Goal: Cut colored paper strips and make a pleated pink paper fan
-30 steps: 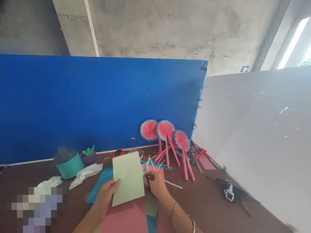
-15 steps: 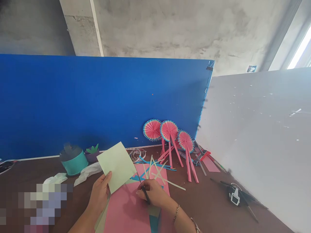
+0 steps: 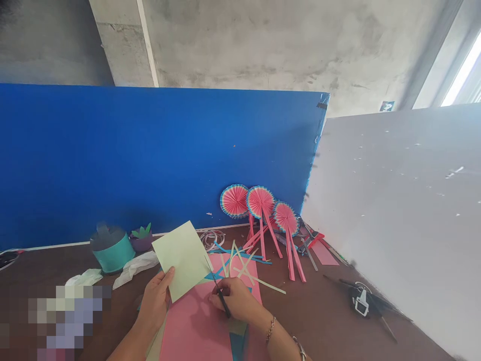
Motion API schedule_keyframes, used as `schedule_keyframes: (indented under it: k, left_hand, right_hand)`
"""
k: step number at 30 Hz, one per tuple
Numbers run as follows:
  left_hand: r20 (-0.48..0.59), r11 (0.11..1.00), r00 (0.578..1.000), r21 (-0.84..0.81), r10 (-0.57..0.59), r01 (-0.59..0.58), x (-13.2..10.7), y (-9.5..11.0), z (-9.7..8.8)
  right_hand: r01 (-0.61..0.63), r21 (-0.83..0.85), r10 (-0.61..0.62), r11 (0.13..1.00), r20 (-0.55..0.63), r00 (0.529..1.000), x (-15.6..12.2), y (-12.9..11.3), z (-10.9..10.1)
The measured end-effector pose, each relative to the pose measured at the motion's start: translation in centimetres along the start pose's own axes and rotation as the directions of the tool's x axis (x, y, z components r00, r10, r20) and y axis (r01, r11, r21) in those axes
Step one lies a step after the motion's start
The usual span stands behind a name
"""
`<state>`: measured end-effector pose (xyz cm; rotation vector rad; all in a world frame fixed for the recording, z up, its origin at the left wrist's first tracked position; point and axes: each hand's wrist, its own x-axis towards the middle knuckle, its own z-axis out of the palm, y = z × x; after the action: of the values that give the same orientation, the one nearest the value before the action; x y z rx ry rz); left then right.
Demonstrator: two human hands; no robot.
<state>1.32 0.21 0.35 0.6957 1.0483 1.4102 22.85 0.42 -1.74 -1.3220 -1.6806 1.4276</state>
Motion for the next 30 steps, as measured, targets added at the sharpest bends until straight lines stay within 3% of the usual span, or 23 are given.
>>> schedule_keyframes:
  k: [23, 30]
  left_hand:
    - [-0.018, 0.996, 0.999, -0.078, -0.044, 0.043, 0.54, -0.81, -0.36]
    - [-0.017, 0.997, 0.999, -0.069, -0.036, 0.035, 0.06, -0.25, 0.12]
  right_hand:
    - [-0.009, -0.085, 0.005, 0.996, -0.040, 0.999, 0.13, 0.38, 0.01]
    - [-0.015, -0.114, 0.007, 0.993, -0.074, 0.997, -0.23, -0.41, 0.05]
